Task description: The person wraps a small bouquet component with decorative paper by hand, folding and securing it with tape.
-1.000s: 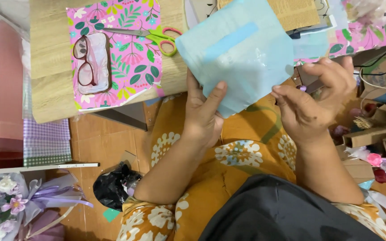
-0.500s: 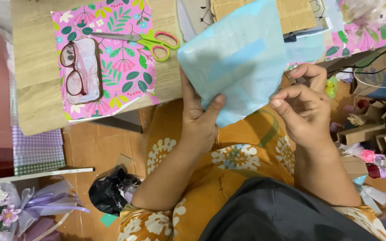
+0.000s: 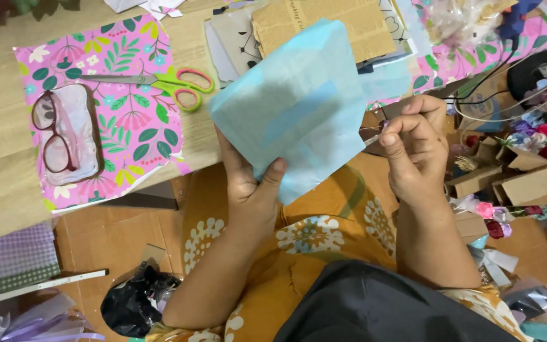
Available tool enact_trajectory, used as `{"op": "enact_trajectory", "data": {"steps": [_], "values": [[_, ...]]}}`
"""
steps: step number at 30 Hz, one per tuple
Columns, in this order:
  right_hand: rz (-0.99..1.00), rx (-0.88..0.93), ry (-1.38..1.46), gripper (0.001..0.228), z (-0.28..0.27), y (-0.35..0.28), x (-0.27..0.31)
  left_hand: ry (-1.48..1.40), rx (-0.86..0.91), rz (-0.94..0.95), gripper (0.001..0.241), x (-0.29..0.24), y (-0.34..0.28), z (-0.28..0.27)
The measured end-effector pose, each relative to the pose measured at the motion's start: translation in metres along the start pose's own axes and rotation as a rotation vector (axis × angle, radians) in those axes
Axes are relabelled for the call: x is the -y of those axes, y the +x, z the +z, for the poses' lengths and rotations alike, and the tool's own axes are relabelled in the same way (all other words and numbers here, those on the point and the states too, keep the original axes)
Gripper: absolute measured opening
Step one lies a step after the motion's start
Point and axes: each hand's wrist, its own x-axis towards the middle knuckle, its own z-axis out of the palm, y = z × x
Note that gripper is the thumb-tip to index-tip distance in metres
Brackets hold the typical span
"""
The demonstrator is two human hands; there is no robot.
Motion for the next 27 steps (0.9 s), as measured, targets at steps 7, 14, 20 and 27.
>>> {"op": "enact_trajectory", "data": {"steps": [7,14,20,27], "values": [[-0.157,-0.440,-0.221,0.021,-0.084,0.043,-0.107,-0.098,-0.308,-0.031,0.096,-0.045,0.017,0.006],[-0.381,-0.459,-1.340,0.031,-0.153,0.107,-0.198,-0.125,-0.294,-0.018,0.093,-0.044,0.021,0.014],[-0.201,-0.197,-1.414,0.015,-0.157,0.092,-0.281,-0.076,-0.272,-0.055,0.091,-0.030,0.020,0.009],[0.068,-0.096,-0.673,0.029,-0.119,0.077,-0.180,-0.145,-0.241,-0.082,0.093,-0.027,0.023,0.016]]}}
